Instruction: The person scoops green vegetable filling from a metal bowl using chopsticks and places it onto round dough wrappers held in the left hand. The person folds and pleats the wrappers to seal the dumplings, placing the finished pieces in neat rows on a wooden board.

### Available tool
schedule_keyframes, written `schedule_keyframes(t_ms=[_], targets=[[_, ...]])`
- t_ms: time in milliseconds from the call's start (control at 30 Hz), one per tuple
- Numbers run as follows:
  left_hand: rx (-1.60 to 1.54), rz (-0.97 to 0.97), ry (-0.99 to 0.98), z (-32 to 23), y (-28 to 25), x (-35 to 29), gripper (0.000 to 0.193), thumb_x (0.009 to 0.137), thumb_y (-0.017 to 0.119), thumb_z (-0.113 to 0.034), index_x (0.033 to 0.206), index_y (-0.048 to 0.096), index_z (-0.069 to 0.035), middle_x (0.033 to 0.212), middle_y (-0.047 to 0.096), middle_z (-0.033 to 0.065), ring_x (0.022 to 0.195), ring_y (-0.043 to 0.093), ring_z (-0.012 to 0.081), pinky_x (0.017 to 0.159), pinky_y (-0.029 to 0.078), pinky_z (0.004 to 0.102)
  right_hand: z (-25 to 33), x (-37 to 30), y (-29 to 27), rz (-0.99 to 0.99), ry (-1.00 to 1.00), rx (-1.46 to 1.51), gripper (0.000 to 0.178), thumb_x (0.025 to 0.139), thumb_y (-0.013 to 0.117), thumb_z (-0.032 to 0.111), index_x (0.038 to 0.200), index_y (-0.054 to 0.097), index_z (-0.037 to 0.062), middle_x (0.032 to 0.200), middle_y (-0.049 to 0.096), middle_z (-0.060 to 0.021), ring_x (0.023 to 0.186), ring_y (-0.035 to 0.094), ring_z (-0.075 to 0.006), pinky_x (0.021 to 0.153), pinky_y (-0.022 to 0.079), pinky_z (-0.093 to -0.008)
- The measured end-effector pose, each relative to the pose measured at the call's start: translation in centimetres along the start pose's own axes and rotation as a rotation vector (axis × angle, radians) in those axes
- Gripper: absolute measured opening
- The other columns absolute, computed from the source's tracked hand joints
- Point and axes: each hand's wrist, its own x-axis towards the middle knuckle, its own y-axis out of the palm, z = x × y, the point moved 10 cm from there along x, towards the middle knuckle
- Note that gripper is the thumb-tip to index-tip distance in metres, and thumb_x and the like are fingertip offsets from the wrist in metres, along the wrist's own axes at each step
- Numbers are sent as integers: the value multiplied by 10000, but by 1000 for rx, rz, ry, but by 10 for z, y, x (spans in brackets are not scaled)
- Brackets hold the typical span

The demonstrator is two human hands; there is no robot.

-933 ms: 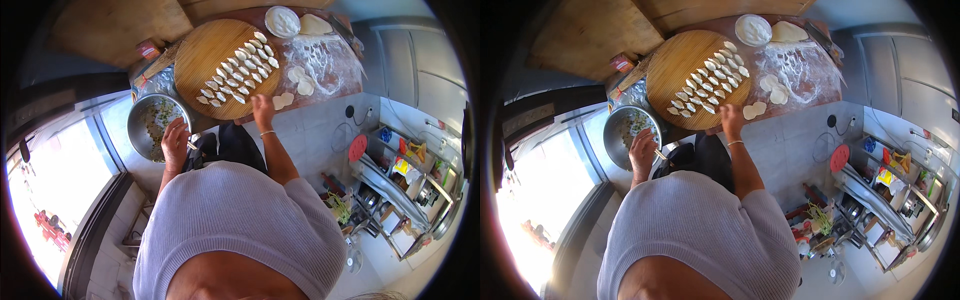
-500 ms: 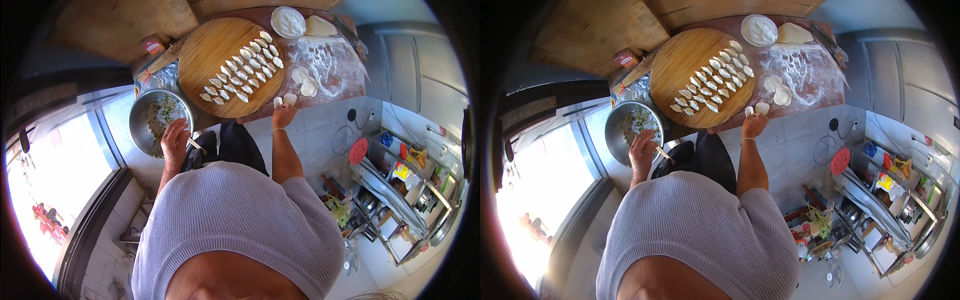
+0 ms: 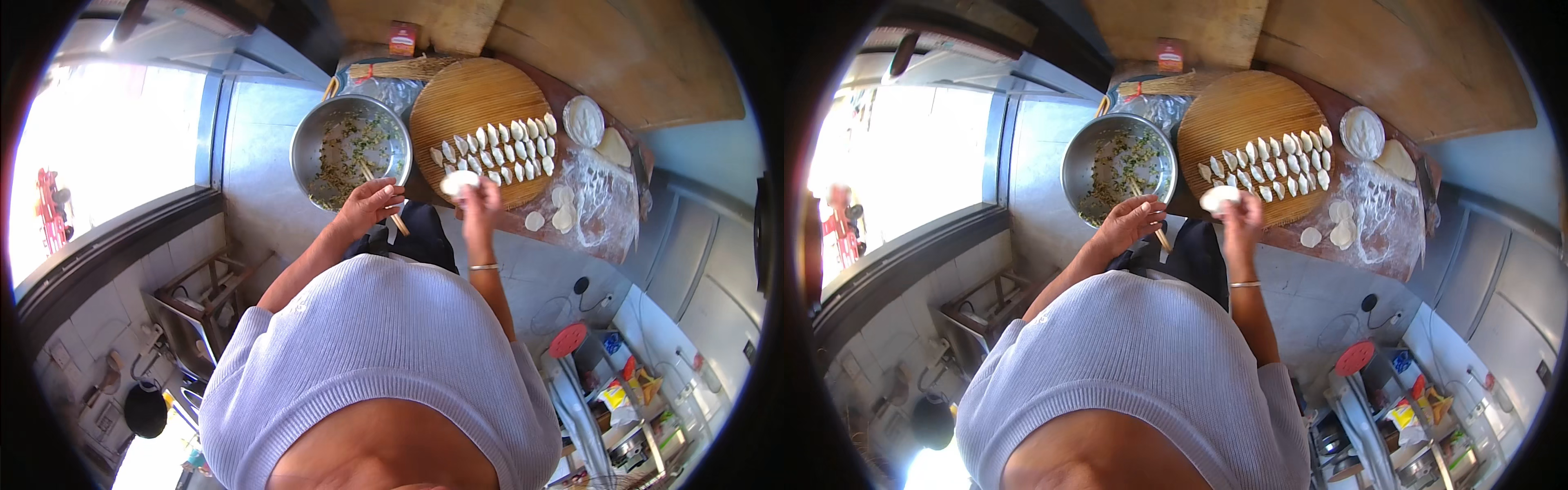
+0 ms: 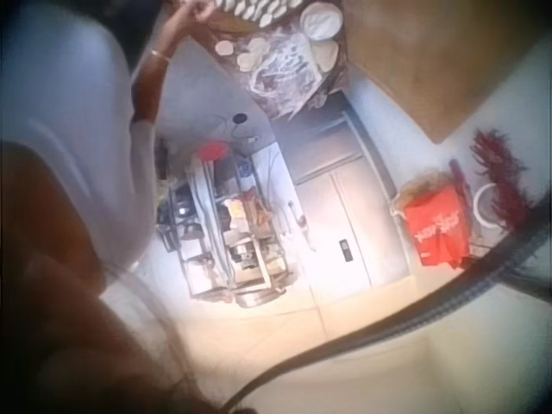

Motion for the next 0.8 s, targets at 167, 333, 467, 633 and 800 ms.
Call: schedule_keyframes(t_ms=[167, 333, 467, 633, 800], targets=[[-358, 55, 148, -27, -32, -3, 278, 931, 562, -186, 1175, 557, -53, 1113, 614, 104, 1012, 614, 239, 852, 533, 408, -8, -49, 154, 489, -161, -137, 237, 793, 661, -3, 1017, 587, -15, 915, 645, -91, 805, 656, -144, 674, 556, -273], [-355, -221, 314, -48, -131, -23, 72, 899, 585, -82, 960, 587, -45, 970, 648, 119, 895, 655, 269, 767, 567, 450, 24, -58, 184, 600, -455, -765, 392, 740, 740, 127, 1077, 571, 20, 997, 581, -144, 887, 631, -272, 717, 536, -352], [-350, -384, 417, -65, -176, -49, 95, 927, 547, -114, 991, 535, -45, 1008, 629, 156, 926, 641, 308, 774, 560, 482, -37, -64, 156, 799, -342, -1378, 594, 652, 798, 314, 1108, 532, 42, 987, 531, -164, 899, 594, -334, 741, 506, -412], [-350, -399, 451, -84, -199, -64, 157, 947, 515, -141, 1055, 521, -27, 1047, 615, 160, 969, 627, 277, 815, 550, 444, -86, -76, 148, 829, -228, -1357, 506, 695, 729, 111, 1135, 507, -5, 918, 563, -214, 853, 585, -405, 737, 482, -455], [-349, -304, 436, -84, -209, -68, 238, 942, 532, -159, 1135, 546, -20, 1083, 620, 141, 966, 626, 266, 827, 546, 425, -50, -87, 163, 658, -328, -1379, 236, 754, 641, 15, 974, 572, -36, 905, 570, -226, 817, 617, -383, 701, 510, -433]])
